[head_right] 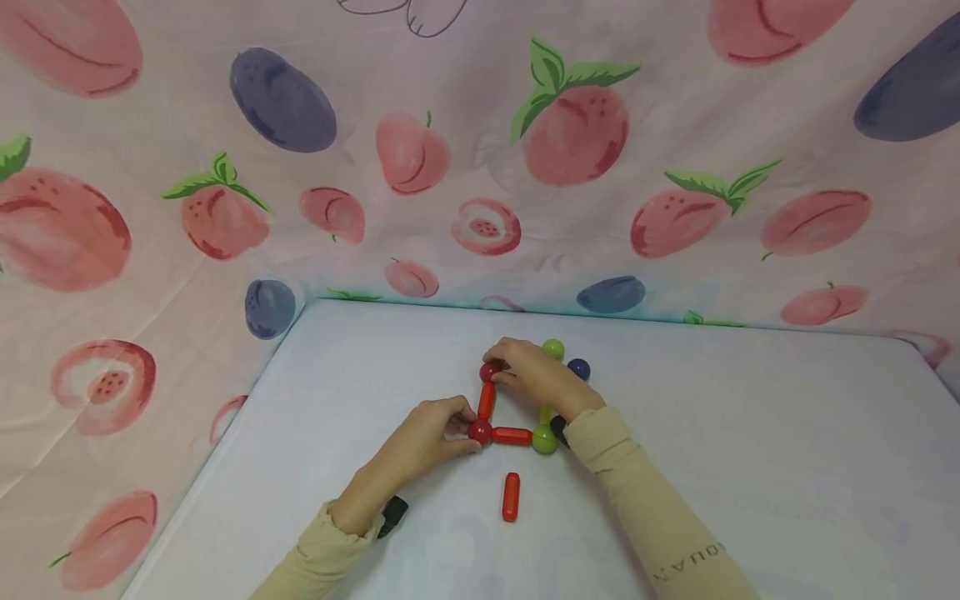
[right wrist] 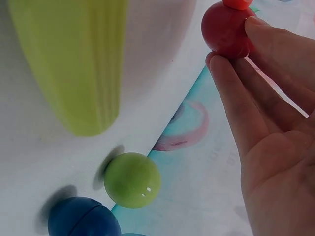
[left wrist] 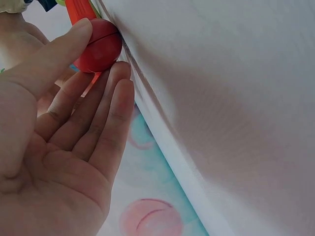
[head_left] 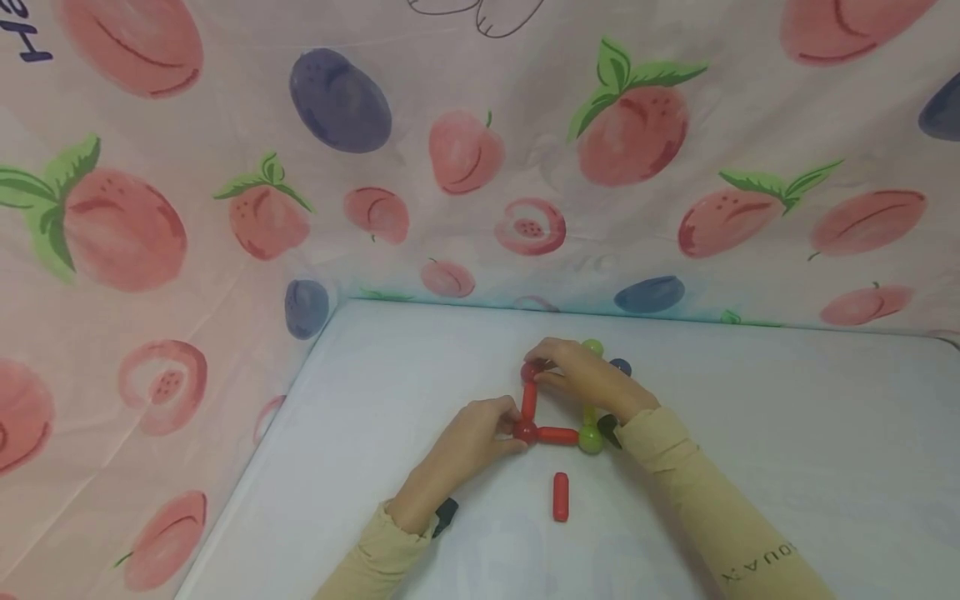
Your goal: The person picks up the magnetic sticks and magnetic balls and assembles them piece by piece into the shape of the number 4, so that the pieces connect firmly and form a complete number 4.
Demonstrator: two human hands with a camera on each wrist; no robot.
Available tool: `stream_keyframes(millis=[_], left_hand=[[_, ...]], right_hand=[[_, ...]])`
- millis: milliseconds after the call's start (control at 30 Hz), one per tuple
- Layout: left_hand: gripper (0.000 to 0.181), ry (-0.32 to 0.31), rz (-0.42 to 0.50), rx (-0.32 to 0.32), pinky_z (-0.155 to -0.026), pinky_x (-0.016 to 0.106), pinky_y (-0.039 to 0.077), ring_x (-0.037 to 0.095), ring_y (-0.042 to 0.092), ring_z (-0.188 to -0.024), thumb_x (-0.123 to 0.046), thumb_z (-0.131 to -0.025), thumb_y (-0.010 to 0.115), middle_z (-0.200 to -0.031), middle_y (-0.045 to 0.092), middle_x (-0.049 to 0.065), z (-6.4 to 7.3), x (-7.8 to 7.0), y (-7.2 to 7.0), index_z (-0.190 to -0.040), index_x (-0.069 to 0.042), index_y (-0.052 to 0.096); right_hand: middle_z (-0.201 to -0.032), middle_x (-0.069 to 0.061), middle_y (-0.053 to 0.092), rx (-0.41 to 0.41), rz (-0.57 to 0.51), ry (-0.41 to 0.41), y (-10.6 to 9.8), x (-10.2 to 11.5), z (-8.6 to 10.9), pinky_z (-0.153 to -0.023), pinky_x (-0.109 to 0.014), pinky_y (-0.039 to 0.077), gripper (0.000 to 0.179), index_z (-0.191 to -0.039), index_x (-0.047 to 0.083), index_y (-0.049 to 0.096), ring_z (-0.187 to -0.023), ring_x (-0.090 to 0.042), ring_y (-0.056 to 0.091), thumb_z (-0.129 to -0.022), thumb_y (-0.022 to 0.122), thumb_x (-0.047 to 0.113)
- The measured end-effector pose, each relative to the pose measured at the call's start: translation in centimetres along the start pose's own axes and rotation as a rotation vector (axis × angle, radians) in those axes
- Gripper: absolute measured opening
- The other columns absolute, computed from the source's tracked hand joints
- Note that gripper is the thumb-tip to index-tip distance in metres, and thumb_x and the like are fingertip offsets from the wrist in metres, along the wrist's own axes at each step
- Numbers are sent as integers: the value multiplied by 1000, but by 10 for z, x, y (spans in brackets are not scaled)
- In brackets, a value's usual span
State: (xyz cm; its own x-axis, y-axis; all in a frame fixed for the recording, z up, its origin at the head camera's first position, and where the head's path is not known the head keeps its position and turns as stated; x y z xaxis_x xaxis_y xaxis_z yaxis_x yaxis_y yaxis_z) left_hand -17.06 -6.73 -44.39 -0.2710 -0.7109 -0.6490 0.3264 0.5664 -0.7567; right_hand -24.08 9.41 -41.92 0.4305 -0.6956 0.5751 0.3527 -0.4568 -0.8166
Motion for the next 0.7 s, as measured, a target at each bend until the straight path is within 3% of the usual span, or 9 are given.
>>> stream_keyframes(millis=[267,700], left_hand=[[25,2,-16,-6,-86,25,56,8,68,-90,-19,-83,81,-94,72,-6,0,-1,0,-103,-16,67],[26,2,-48,-13,-87,27,56,11,67,-94,-22,-83,81,-97,72,-7,2,-1,-1,-105,-18,68]], right_hand=[[-120,-6,69,14,5,16,0,-1,-1,-101,-42,50,40,-130,6,63,-116,-24,64,-91,72,15],[-119,-3,68,13,-1,47,4,-10,-1,-98,-41,53,38,-127,11,65,-115,-23,64,-91,72,19]])
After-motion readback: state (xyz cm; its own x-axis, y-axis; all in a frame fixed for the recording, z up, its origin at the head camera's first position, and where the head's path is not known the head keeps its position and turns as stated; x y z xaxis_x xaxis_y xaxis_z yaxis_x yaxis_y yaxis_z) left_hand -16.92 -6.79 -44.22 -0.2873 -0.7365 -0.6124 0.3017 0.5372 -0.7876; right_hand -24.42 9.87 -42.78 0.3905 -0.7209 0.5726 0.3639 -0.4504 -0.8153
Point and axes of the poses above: each hand's wrist, its own z-axis away from the middle knuckle, its own y-axis out of the palm, x = y × z, the point moved 4 cm from there along -z, towards the middle knuckle
